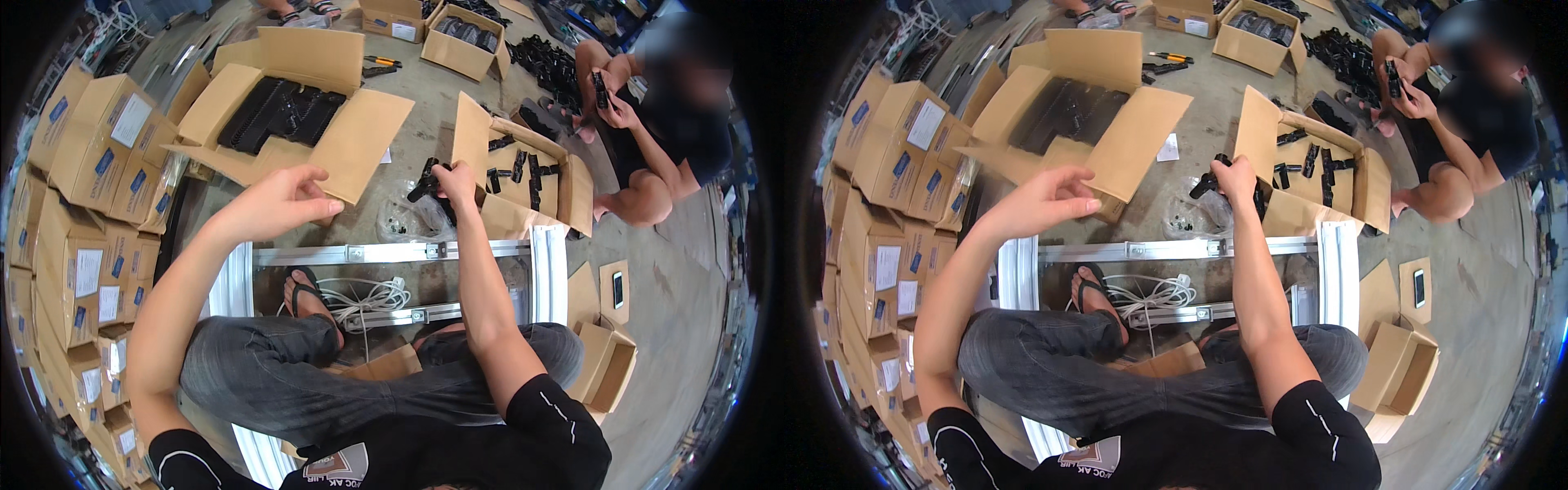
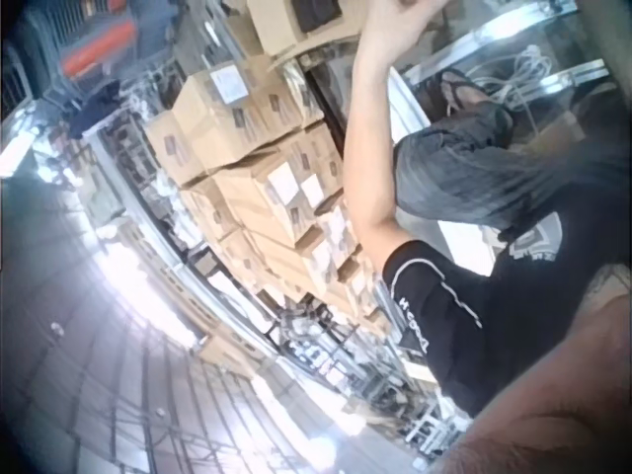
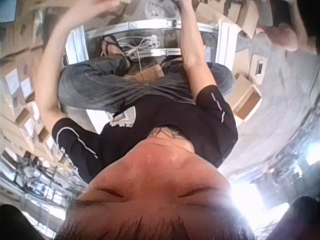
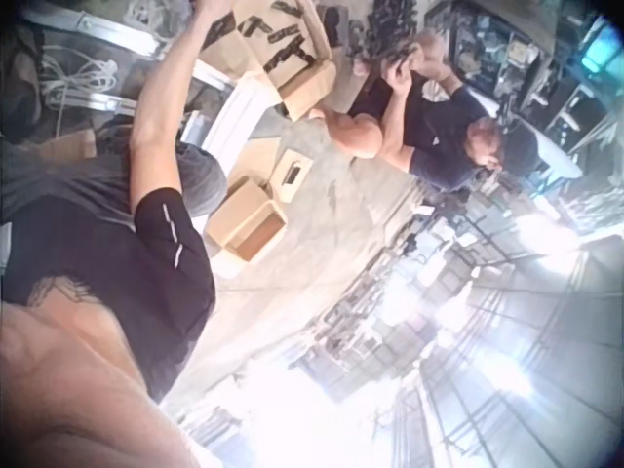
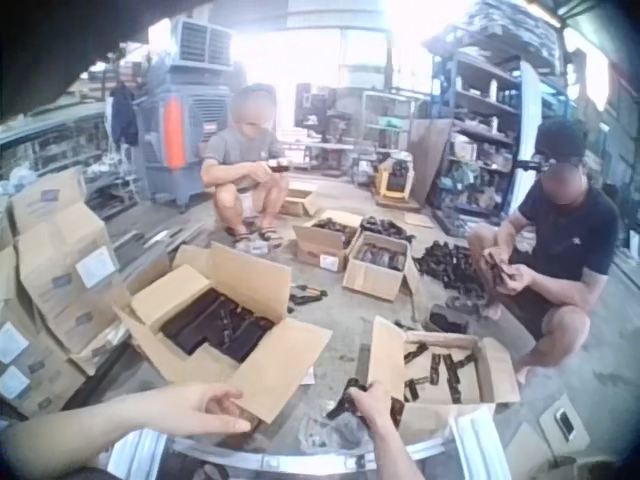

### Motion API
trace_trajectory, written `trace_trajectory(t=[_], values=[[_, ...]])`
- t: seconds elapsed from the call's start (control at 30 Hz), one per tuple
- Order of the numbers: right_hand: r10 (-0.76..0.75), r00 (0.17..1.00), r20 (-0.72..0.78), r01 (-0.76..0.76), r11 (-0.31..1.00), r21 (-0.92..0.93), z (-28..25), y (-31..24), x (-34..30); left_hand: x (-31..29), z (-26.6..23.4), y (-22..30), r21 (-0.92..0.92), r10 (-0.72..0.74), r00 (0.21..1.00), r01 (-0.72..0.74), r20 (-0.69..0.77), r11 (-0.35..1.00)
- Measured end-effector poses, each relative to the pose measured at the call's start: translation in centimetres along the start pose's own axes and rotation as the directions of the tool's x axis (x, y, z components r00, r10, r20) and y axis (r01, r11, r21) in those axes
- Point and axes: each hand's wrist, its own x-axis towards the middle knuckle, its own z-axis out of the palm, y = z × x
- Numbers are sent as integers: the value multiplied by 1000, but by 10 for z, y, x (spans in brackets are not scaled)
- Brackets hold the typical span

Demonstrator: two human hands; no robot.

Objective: The person joins small black plastic components together by hand while sitting on the floor near several open boxes of parts.

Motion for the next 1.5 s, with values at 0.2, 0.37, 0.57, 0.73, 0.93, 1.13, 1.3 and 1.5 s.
trace_trajectory(t=[0.2,0.37,0.57,0.73,0.93,1.13,1.3,1.5], values=[[364,931,-29,-326,864,384,11,43,24,5,1,-13,93,20,1000,-22,24,995],[506,853,-131,-268,638,722,39,35,20,11,4,-19,119,-35,998,29,51,992],[654,756,25,-305,318,898,49,83,38,20,9,-15,107,-161,981,149,110,983],[620,760,197,-247,-4,969,45,127,48,31,15,-15,139,-143,981,125,128,982],[585,785,206,-490,382,784,44,99,35,29,16,-27,135,-90,990,75,109,988],[520,798,307,-562,456,690,45,90,20,24,12,-24,148,-92,992,79,88,986],[491,805,332,-574,507,643,40,79,7,18,4,-21,189,-86,994,72,64,979],[452,838,305,-538,592,600,9,68,-9,12,-15,-29,575,126,989,-60,-75,816]])
